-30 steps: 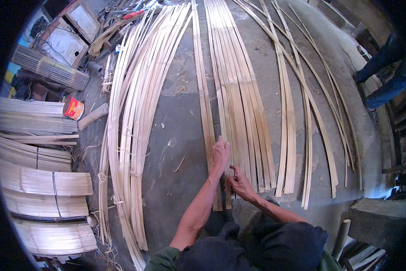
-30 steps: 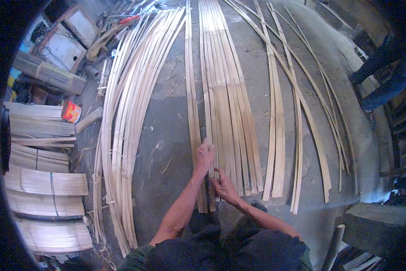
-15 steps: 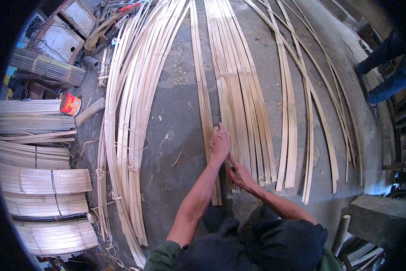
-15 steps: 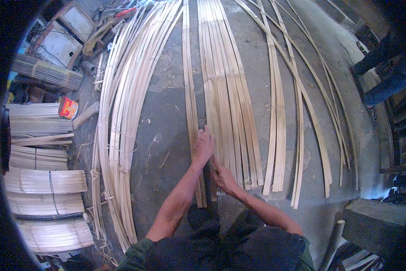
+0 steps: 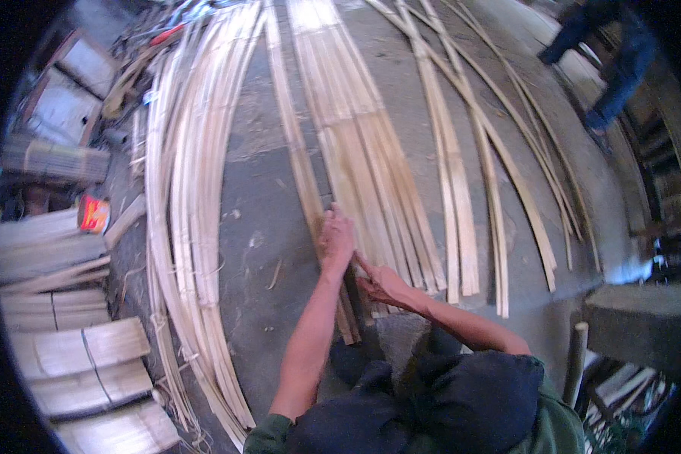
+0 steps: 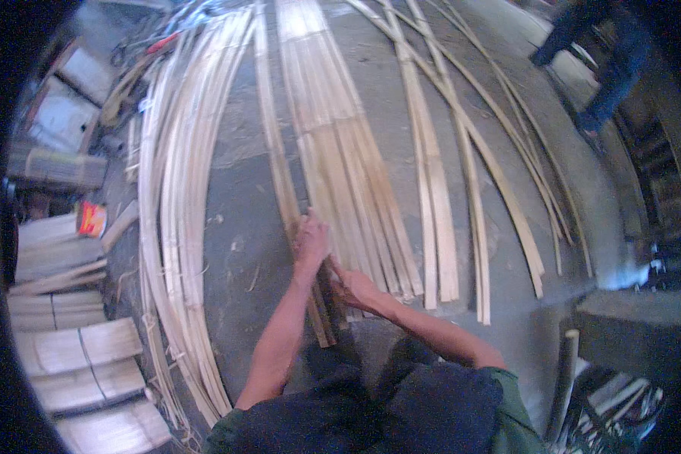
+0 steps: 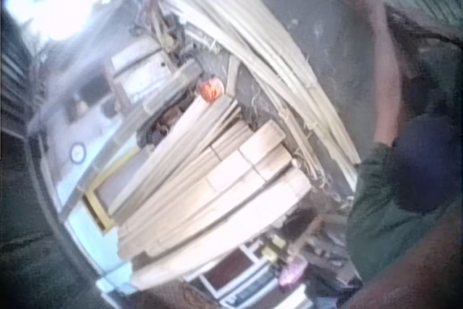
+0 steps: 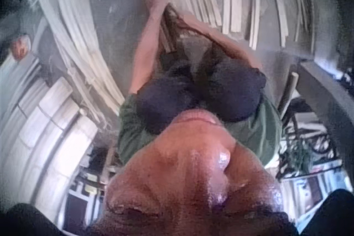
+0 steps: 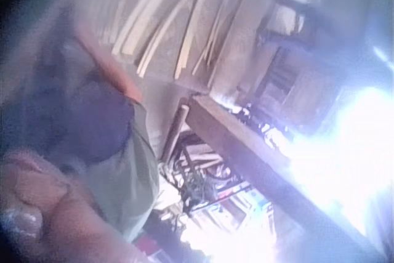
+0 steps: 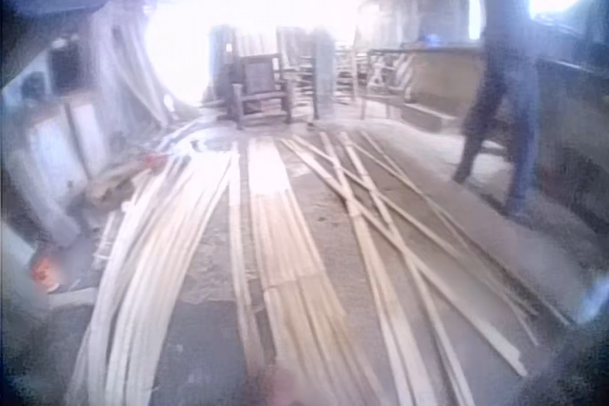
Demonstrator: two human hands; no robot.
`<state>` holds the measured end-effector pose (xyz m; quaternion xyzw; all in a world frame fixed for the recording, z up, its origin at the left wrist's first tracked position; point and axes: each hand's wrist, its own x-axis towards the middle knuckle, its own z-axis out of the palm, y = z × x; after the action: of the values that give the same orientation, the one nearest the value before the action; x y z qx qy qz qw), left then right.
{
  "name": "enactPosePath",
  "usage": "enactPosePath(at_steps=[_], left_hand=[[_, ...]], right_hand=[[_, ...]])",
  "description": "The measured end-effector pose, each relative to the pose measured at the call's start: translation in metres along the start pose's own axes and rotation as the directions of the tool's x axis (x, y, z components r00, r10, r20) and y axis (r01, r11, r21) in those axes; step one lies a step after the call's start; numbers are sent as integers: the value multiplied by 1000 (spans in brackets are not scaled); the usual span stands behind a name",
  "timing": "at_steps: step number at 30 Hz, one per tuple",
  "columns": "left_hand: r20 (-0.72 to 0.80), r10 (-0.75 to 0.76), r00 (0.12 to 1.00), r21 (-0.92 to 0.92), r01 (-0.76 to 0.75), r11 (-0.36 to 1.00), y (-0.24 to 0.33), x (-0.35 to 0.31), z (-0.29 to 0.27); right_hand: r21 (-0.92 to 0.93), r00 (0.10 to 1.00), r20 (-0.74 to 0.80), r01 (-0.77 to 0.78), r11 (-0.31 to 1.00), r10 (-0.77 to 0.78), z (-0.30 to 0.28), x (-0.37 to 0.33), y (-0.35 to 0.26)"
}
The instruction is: The person sits on the floor and repeatedly picks up, aligns, and stacks thin wooden strips by hand. The person handles the strips one at a time, organizing them into a neat pile on the floor.
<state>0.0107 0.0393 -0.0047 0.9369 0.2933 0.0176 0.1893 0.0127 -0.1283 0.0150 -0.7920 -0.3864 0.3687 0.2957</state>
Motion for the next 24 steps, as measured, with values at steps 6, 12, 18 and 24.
enactPosePath(at_steps=[6,12,18,24], left_hand=[[-54,-46,997,-220,33,975,-3,-1,18],[-195,9,981,-364,-81,928,-17,-25,-8],[-370,-229,900,-334,102,937,-33,-103,-10],[-211,-362,908,-476,228,849,-39,-150,-5]], right_hand=[[182,963,-265,92,979,-41,-37,-21,63],[360,880,-394,-118,926,265,-93,-47,72],[455,914,-313,-96,885,259,-65,-56,63],[465,996,88,-67,883,29,21,-49,7]])
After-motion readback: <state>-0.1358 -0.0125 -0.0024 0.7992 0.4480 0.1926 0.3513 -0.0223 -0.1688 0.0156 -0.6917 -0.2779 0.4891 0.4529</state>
